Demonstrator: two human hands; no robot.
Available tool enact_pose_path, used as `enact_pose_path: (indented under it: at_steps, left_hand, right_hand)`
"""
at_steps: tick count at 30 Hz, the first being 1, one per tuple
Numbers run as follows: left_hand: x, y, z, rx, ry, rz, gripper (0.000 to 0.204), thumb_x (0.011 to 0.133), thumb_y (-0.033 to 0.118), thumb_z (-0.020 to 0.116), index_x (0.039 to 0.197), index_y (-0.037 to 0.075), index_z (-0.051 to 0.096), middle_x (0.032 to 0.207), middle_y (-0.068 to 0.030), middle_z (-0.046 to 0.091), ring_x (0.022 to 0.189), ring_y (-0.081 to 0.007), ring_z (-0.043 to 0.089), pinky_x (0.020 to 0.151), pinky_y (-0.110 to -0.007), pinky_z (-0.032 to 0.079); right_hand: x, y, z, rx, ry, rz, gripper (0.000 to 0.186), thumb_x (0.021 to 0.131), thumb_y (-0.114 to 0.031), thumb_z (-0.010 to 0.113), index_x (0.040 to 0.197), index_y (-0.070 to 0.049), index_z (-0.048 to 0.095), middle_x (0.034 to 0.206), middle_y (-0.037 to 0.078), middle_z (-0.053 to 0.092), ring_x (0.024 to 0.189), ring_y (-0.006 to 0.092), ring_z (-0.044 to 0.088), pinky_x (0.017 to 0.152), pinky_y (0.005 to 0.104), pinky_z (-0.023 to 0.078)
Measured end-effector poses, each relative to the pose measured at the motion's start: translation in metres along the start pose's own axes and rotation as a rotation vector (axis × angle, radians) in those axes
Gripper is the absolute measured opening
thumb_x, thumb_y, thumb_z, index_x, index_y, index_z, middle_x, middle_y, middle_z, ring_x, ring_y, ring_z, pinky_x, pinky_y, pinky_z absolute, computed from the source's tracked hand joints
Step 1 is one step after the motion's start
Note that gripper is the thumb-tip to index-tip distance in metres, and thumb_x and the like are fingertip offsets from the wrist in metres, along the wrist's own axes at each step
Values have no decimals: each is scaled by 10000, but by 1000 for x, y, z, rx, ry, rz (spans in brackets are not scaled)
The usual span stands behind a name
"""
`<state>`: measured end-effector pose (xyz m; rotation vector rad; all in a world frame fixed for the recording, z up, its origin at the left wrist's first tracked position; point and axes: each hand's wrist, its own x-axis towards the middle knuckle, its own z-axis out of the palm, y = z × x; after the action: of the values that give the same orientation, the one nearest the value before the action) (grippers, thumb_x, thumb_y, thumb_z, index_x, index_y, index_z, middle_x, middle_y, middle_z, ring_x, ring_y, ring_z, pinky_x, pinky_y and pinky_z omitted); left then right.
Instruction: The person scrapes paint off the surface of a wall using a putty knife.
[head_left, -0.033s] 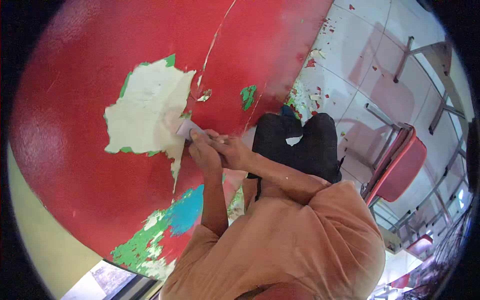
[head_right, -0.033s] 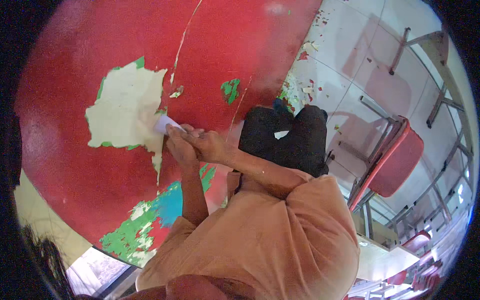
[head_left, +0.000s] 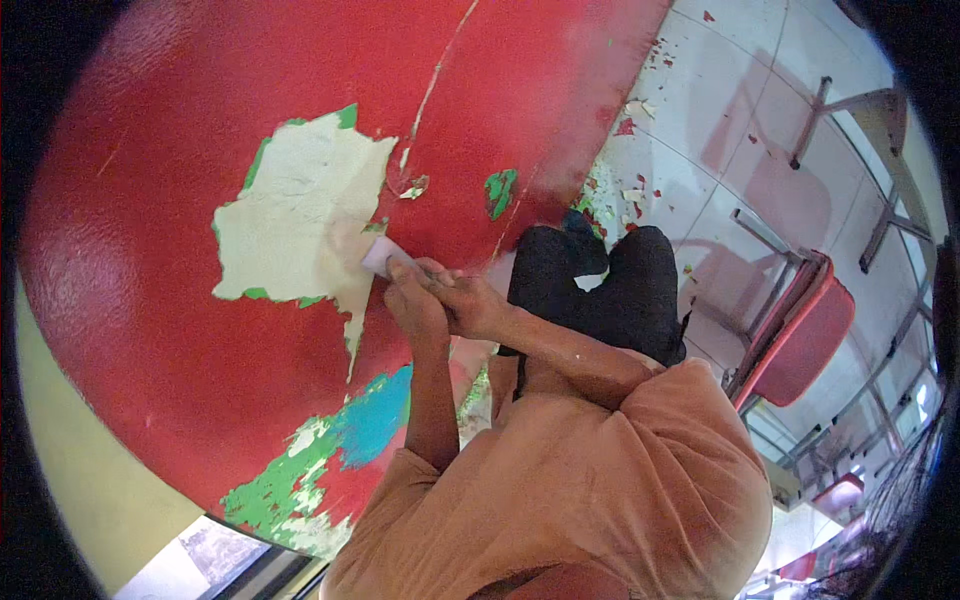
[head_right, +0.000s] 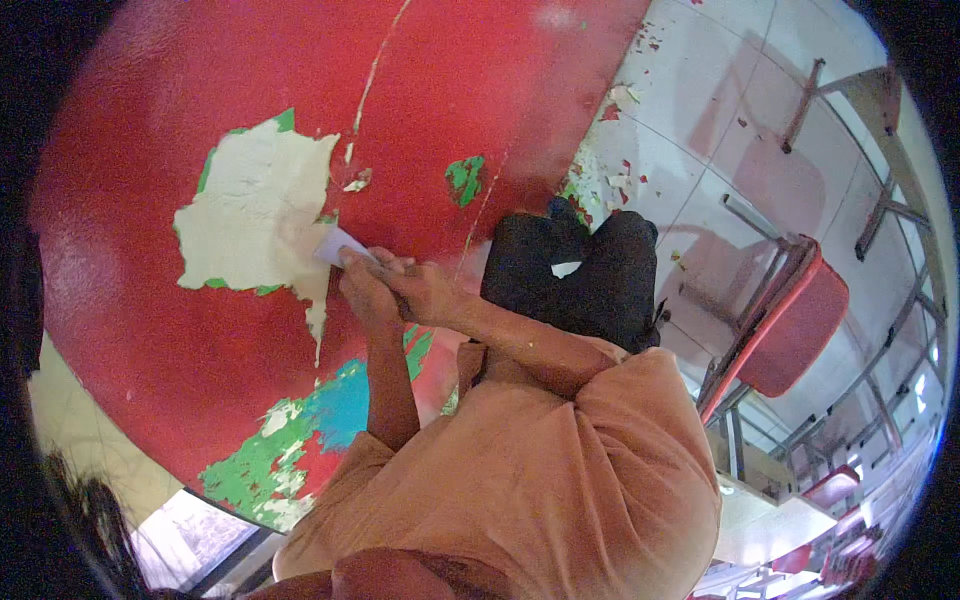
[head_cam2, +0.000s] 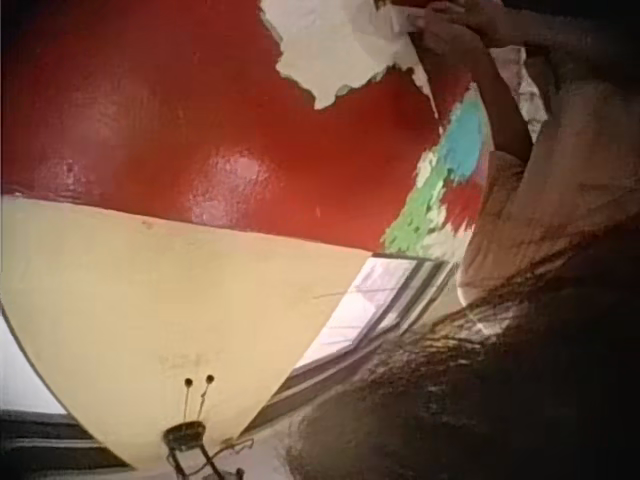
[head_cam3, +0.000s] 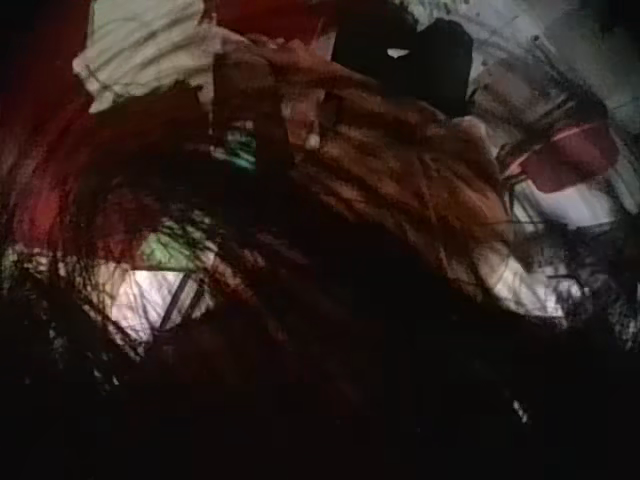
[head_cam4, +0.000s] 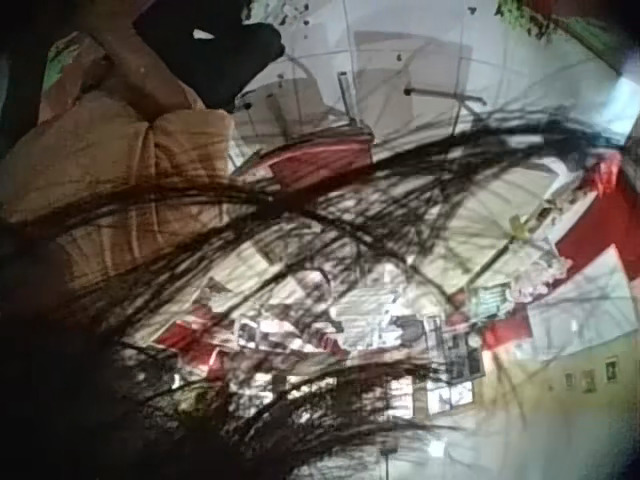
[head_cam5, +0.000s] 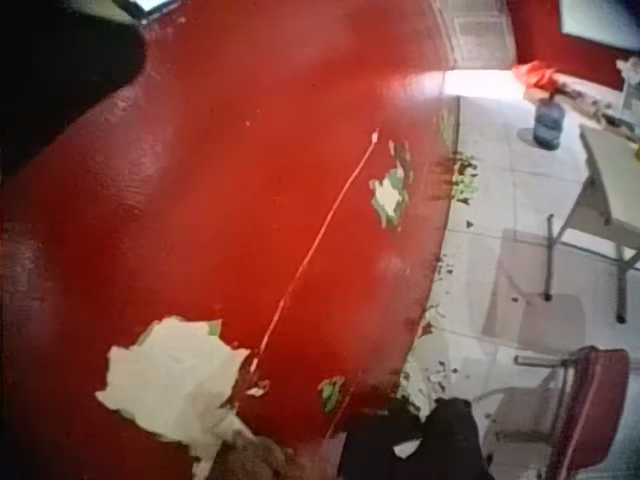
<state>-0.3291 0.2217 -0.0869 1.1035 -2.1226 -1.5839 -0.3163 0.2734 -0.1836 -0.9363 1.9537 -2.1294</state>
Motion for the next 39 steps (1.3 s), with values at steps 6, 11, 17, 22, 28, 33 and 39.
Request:
enact_pose_path:
  at_steps: [6,11,17,22,28,33,39]
  left_hand:
    - [8,-5,8,47,-55,158,586,949,459,310,694,-31,505,574,-96,513,542,-228,557,557,-354,481]
    - [8,8,16,58,-15,57,606,949,474,308,656,-16,512,575,-91,516,547,-224,554,557,-340,471]
    - [11,4,5,3,-40,85,532,937,488,322,774,3,469,654,-96,518,589,-251,555,568,-368,471]
    - [13,-7,3,-26,-70,42,575,941,498,297,733,-10,469,634,-99,520,590,-248,556,609,-369,490]
    - [9,-8,8,-39,-105,44,610,946,500,281,696,-24,469,634,-109,521,597,-235,541,672,-367,496]
    - [17,1,6,-129,-66,79,611,943,507,290,712,-32,462,650,-114,520,615,-237,540,689,-368,492]
    - [18,-8,4,-164,-41,-4,570,945,472,320,742,-39,471,660,-123,503,604,-241,536,664,-374,490]
  right_hand:
    - [3,22,4,-13,-34,-10,707,672,-168,667,1317,-129,381,906,171,588,746,371,596,594,460,513]
    - [11,11,0,-51,33,-46,686,688,-195,652,1315,-137,381,951,156,587,722,369,592,592,456,515]
    - [19,1,-9,-74,-21,-44,640,708,-180,624,1298,-121,383,1180,178,510,718,361,596,574,443,521]
    - [12,0,-6,-86,-54,-10,688,714,-202,632,1334,-123,346,1291,159,450,761,334,624,592,415,542]
    - [17,-2,-18,-132,7,-57,672,726,-217,624,1339,-159,355,1274,138,475,736,339,630,581,404,545]
    - [43,-2,-28,-162,28,-37,621,715,-195,625,1299,-160,416,1246,149,496,675,347,613,529,421,523]
    - [22,5,-16,-229,-16,-43,597,750,-221,572,1319,-197,393,1229,153,515,739,350,625,547,445,537]
